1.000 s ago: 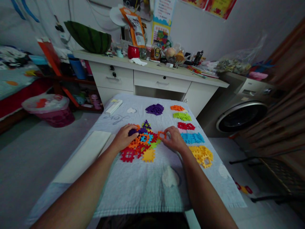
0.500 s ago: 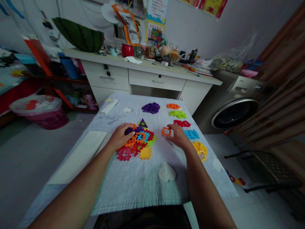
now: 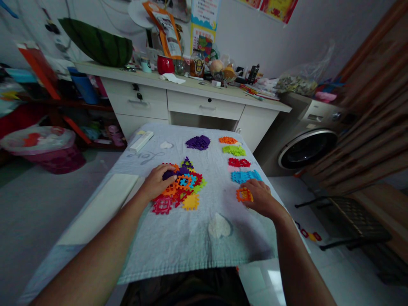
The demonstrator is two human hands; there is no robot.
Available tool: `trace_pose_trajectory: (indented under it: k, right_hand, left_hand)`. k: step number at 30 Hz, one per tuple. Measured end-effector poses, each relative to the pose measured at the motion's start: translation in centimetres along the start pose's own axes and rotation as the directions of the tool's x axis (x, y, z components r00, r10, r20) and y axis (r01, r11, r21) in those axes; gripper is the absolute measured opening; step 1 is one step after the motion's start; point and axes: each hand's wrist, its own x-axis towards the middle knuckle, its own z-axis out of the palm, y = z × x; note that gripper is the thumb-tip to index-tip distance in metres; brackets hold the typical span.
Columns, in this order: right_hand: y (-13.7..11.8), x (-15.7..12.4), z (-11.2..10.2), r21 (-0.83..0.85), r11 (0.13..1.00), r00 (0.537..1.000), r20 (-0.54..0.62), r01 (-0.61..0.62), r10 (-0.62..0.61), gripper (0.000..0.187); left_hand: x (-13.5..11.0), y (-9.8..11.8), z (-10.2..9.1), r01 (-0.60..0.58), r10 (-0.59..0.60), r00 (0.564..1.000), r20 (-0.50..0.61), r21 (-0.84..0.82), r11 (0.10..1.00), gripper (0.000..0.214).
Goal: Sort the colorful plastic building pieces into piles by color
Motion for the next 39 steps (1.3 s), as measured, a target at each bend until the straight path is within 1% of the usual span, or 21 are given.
trace_pose_trajectory:
  k: [2,5,8,10,12,13,16,18,20,21,23,24,25,27,30,33,36,39]
  right_hand:
    - [-0.6,0.0,-0.1,-0.017,1.000,1.000,-0.026,-0.009,0.008,0.049]
    - [-2.1,0.8,-0.4,-0.004,1.000,0.998,-0.052,0.026,-0.026,0.052]
    - [-4.7,2.4,-0.6,0.040,0.988,0.988,-0.035,0.152,-0.150,0.053]
    - [-6.8,3.8,-0.3,0.075,0.964,0.967,-0.021,0.255,-0.254,0.052]
    - [-9.1,5.4,0.5,0.113,0.937,0.944,-0.022,0.330,-0.330,0.049]
    - [-10.1,6.2,1.1,0.135,0.927,0.937,-0.030,0.349,-0.348,0.048]
    - [-12.6,8.1,3.4,0.206,0.918,0.940,-0.089,0.340,-0.329,0.050]
    - [-13.2,8.7,4.6,0.246,0.910,0.941,-0.143,0.333,-0.305,0.053]
    - [-12.9,8.8,5.0,0.268,0.899,0.934,-0.192,0.346,-0.303,0.053]
    - [-12.3,8.6,4.8,0.269,0.898,0.931,-0.212,0.349,-0.299,0.051]
    - [-10.4,7.9,3.7,0.243,0.915,0.935,-0.231,0.323,-0.269,0.046]
    - [-9.2,7.4,3.0,0.216,0.932,0.944,-0.226,0.290,-0.242,0.045]
    - [-7.9,6.7,2.2,0.174,0.952,0.955,-0.202,0.251,-0.215,0.045]
    - [-5.3,5.3,0.8,0.071,0.983,0.981,-0.110,0.168,-0.159,0.049]
    - [-2.4,3.2,-0.1,-0.062,0.997,0.999,0.028,0.045,-0.044,0.059]
    - [-1.1,2.0,0.2,-0.149,0.989,0.996,0.086,-0.007,0.020,0.059]
    - [-0.8,1.8,0.9,-0.185,0.983,0.995,0.102,0.001,0.018,0.048]
    - [-0.7,2.0,1.2,-0.187,0.982,0.997,0.077,0.015,-0.001,0.041]
  left_hand:
    - [-0.1,-0.1,0.0,-0.008,0.008,1.000,0.006,0.002,1.000,0.038]
    - [-0.1,-0.3,0.1,-0.013,0.013,1.000,0.002,0.010,1.000,0.037]
    - [-0.1,-0.1,0.1,-0.006,0.006,1.000,-0.012,0.010,1.000,0.036]
    - [-0.1,0.2,0.1,0.012,-0.012,1.000,-0.028,0.009,1.000,0.035]
    - [-0.1,0.5,0.1,0.032,-0.031,0.999,-0.044,0.012,0.999,0.034]
    - [-0.1,0.6,0.1,0.038,-0.038,0.998,-0.053,0.013,0.999,0.034]
    - [-0.1,0.7,0.1,0.044,-0.043,0.996,-0.073,0.009,0.999,0.035]
    - [-0.1,0.6,0.1,0.042,-0.041,0.996,-0.076,0.008,0.999,0.035]
    - [-0.1,0.5,0.1,0.040,-0.039,0.997,-0.072,0.011,0.999,0.035]
    - [-0.1,0.4,0.1,0.041,-0.040,0.997,-0.066,0.013,0.999,0.035]
    - [0.0,0.4,0.1,0.047,-0.046,0.997,-0.055,0.018,0.999,0.036]
    - [0.0,0.4,0.1,0.051,-0.050,0.997,-0.051,0.020,0.998,0.036]
    - [0.0,0.4,0.1,0.055,-0.054,0.997,-0.047,0.024,0.998,0.036]
    - [0.0,0.4,0.1,0.061,-0.060,0.997,-0.043,0.030,0.998,0.037]
    - [0.0,0.3,0.1,0.059,-0.057,0.998,-0.035,0.030,0.998,0.036]
    - [0.1,0.2,0.2,0.058,-0.057,0.998,-0.031,0.027,0.998,0.035]
    - [0.1,0.1,0.3,0.061,-0.060,0.998,-0.034,0.026,0.998,0.035]
    - [0.0,0.2,0.3,0.065,-0.064,0.997,-0.040,0.025,0.998,0.036]
